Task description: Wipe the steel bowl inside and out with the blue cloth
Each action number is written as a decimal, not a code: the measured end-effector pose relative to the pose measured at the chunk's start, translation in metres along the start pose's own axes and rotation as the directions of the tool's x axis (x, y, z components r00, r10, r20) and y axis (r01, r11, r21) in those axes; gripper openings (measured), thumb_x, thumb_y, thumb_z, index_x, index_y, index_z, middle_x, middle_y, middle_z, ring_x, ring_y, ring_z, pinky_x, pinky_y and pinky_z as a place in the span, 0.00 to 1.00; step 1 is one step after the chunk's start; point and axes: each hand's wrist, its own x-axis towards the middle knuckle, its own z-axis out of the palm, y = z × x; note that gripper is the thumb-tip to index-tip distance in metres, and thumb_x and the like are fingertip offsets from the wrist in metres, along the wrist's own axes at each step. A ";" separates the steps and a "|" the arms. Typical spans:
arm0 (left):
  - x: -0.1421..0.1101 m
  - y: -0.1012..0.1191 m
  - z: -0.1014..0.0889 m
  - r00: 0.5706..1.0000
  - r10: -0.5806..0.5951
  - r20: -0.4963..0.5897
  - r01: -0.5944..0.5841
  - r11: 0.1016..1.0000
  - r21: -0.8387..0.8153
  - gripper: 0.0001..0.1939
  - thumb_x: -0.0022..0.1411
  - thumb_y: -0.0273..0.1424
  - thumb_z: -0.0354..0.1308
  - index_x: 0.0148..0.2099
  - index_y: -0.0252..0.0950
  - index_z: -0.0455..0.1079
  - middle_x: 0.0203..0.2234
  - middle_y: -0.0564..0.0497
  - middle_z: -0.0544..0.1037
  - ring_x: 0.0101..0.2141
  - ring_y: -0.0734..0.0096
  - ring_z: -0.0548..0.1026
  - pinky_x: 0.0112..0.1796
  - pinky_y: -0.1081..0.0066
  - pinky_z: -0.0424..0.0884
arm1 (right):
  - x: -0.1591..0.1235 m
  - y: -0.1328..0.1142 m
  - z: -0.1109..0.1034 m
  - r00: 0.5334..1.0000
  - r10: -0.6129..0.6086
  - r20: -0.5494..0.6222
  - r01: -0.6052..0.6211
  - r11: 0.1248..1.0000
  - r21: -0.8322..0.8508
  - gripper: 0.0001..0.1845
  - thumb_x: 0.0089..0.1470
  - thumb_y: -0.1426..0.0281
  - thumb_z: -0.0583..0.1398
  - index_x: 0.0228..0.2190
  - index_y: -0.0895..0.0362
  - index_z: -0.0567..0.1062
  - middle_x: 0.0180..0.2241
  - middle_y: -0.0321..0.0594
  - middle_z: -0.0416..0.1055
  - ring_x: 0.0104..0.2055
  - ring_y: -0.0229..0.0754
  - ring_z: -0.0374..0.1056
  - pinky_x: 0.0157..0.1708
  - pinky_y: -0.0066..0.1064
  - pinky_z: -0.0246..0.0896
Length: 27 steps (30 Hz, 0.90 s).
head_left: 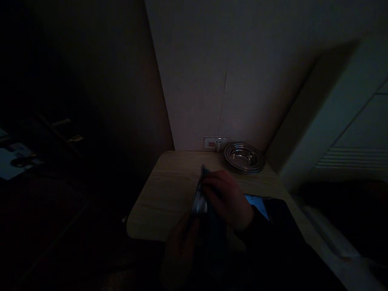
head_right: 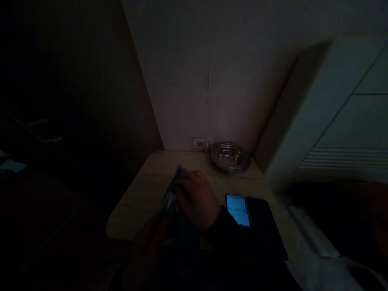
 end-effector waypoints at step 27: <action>-0.005 0.002 0.000 0.998 -0.021 0.062 0.025 0.997 -0.069 0.19 0.51 0.44 0.57 0.40 0.38 0.75 0.36 0.46 0.80 0.40 0.56 0.75 0.43 0.62 0.71 | 0.008 0.011 0.000 1.000 -0.003 0.021 0.000 0.992 0.123 0.08 0.53 0.75 0.55 0.33 0.55 0.74 0.34 0.41 0.73 0.40 0.42 0.67 0.41 0.38 0.61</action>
